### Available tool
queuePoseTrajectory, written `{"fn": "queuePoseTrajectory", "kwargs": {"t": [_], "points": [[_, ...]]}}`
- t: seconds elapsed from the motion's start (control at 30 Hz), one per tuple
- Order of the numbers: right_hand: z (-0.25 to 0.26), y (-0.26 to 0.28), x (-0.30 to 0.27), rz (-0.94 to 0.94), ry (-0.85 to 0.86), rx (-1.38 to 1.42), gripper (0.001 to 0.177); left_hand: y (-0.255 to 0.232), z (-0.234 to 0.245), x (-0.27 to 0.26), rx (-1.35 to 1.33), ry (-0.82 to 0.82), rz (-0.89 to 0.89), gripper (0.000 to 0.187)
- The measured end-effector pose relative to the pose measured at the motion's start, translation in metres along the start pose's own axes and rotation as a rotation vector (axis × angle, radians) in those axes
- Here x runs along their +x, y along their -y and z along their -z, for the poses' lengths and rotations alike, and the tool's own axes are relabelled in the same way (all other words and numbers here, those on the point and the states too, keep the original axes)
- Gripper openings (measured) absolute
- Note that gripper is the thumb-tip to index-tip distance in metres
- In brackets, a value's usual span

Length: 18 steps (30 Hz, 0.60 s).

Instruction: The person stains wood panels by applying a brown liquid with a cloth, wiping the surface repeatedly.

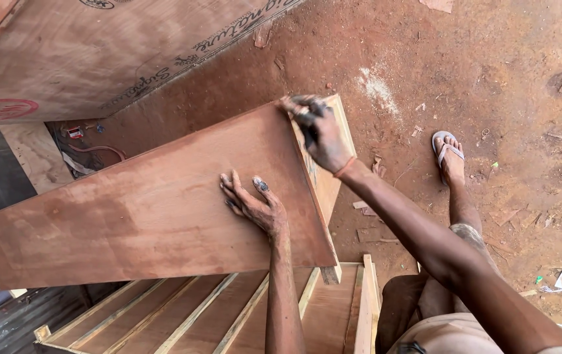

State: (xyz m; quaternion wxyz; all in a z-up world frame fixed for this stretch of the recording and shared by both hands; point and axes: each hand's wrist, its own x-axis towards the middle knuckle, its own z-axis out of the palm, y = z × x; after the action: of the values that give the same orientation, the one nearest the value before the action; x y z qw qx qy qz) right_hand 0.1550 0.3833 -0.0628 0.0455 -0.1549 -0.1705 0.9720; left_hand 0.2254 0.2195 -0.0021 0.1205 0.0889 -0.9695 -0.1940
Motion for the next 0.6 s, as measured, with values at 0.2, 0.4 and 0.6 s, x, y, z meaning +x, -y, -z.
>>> {"fn": "queuePoseTrajectory", "kwargs": {"t": [0.2,0.4,0.6], "points": [[0.021,-0.002,-0.126,0.007,0.209,-0.571,0.039,0.003,-0.001,0.0,0.02,-0.025,-0.009,0.055],[0.022,0.034,-0.054,0.345,0.066,-1.267,0.03,0.002,-0.001,0.001,0.008,-0.003,-0.002,0.056],[0.012,0.016,0.01,0.302,0.171,-1.053,0.033,0.004,-0.003,0.001,0.015,-0.003,-0.001,0.056]]}}
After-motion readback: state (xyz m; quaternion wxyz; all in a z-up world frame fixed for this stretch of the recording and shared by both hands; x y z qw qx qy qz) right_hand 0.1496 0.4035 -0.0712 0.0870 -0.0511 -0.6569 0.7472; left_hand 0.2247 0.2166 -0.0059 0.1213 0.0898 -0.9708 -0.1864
